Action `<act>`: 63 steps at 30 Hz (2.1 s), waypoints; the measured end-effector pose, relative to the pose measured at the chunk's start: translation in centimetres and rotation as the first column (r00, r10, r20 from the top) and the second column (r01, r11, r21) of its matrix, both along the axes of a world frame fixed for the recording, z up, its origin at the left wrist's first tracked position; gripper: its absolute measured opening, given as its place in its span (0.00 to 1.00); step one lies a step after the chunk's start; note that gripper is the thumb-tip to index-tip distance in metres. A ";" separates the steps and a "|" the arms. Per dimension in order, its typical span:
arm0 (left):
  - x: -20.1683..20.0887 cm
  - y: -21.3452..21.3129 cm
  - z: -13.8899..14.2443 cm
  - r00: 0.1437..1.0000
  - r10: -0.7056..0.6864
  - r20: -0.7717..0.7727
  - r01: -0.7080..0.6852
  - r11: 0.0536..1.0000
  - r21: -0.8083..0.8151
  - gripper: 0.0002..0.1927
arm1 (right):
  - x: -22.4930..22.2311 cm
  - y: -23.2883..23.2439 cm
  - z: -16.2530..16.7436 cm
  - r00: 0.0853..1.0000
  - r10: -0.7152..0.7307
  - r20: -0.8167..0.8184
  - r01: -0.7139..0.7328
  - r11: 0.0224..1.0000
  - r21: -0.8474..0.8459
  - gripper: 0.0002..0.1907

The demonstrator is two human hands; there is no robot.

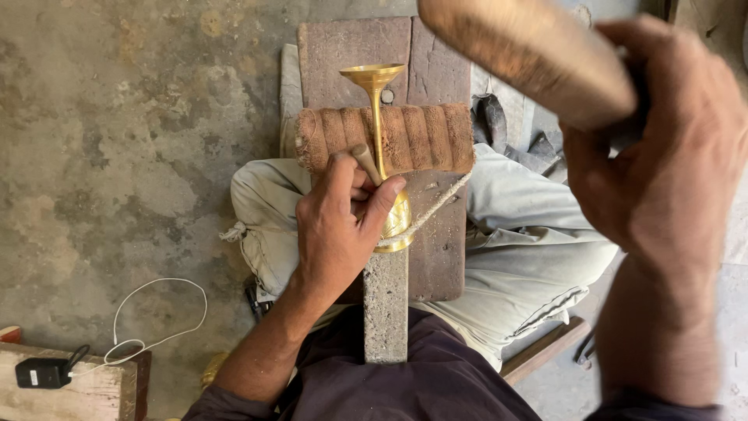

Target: The person sits on the floor and shapes a brass candlestick-like object with a wooden mallet, holding a metal punch against the brass with one hand and striking it with the mallet in the other. The brass piece rests on a stone block with a rolled cloth support, and the person repositions the punch around the object while hammering.

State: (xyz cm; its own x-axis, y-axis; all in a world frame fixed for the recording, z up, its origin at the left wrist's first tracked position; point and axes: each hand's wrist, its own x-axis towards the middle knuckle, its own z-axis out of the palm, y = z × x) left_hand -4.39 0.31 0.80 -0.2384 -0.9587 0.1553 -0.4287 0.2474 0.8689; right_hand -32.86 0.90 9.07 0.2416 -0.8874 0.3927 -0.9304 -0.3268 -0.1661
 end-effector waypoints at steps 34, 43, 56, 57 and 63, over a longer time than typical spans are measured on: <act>-2.5 -7.1 3.8 0.580 -0.744 0.332 0.650 0.669 0.362 0.19 | -0.9 9.4 -7.3 0.601 -0.519 0.608 0.247 0.844 0.476 0.21; -1.6 -5.5 2.1 0.735 -0.630 0.251 0.632 0.771 0.085 0.20 | 0.5 4.4 -7.0 0.613 -0.332 0.717 0.084 0.929 0.359 0.18; 0.4 0.3 1.1 0.986 -0.079 0.149 0.093 0.992 -0.086 0.16 | 4.3 -0.2 4.2 0.942 0.017 -0.335 0.047 0.982 0.182 0.17; 0.5 0.2 0.9 0.986 -0.088 0.144 0.103 0.989 -0.105 0.16 | 4.5 0.3 4.5 0.896 0.024 -0.443 0.062 0.982 0.178 0.15; 3.9 1.2 1.1 0.996 0.004 -0.084 -0.006 1.000 -0.030 0.10 | 3.9 2.3 -0.8 0.958 -0.065 0.280 -0.092 0.853 0.514 0.17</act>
